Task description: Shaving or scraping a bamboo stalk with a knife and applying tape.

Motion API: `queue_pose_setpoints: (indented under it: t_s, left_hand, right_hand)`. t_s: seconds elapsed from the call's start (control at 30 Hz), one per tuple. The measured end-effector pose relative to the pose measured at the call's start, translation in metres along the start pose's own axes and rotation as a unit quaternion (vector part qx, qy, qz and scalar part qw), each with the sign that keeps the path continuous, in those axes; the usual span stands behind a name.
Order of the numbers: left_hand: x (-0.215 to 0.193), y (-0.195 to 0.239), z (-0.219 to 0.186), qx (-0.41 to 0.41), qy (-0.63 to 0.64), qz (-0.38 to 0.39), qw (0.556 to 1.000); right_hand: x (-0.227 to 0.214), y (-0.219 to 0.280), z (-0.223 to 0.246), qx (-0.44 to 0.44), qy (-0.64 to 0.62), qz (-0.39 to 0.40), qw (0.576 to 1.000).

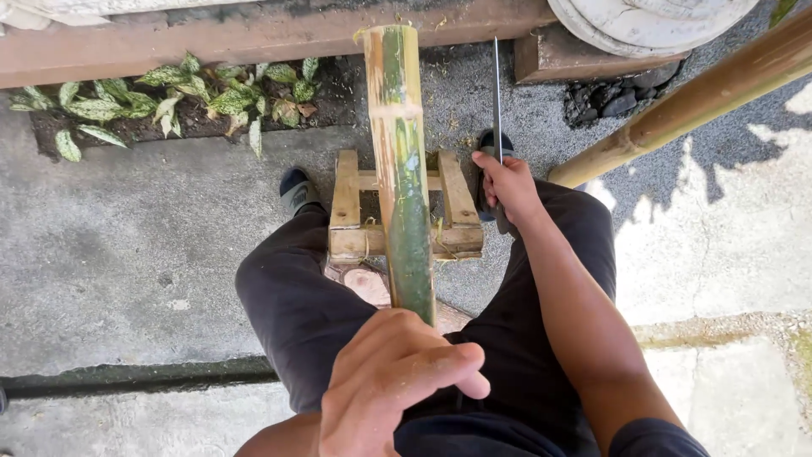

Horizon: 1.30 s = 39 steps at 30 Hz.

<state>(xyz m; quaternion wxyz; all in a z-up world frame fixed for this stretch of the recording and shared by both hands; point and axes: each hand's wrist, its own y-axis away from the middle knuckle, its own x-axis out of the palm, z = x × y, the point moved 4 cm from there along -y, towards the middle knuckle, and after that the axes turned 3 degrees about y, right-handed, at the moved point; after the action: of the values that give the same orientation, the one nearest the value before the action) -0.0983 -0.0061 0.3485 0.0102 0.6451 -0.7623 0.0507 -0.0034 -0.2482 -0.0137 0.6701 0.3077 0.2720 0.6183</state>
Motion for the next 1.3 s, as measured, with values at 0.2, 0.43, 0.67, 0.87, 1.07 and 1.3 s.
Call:
queue_pose_setpoints:
  t_s: [0.2,0.43,0.67,0.87,1.07,1.3]
  left_hand:
    - [0.017,-0.011,0.017,-0.019,0.006,-0.024,1.000]
    - [0.028,-0.021,0.021,-0.049,-0.009,-0.022,0.999]
    - [0.012,-0.045,0.041,0.131,-0.147,0.040,0.980]
    - [-0.008,-0.046,0.161,0.075,-0.562,0.008,0.824]
    - [-0.005,-0.037,0.213,0.033,-0.619,0.025,0.784]
    - [-0.005,-0.048,0.219,0.025,-0.601,0.011,0.799]
  right_hand:
    - [-0.002,-0.010,-0.004,-0.038,0.078,-0.005,0.996]
    - [0.009,0.012,0.003,-0.148,0.363,0.025,0.920]
    - [0.022,0.021,0.002,-0.342,0.514,0.027,0.786]
    - [0.040,0.046,0.018,-0.422,0.514,0.046,0.745]
    - [0.047,0.046,-0.002,-0.460,0.476,0.077,0.745]
    - [0.049,0.045,0.001,-0.450,0.491,0.084,0.741]
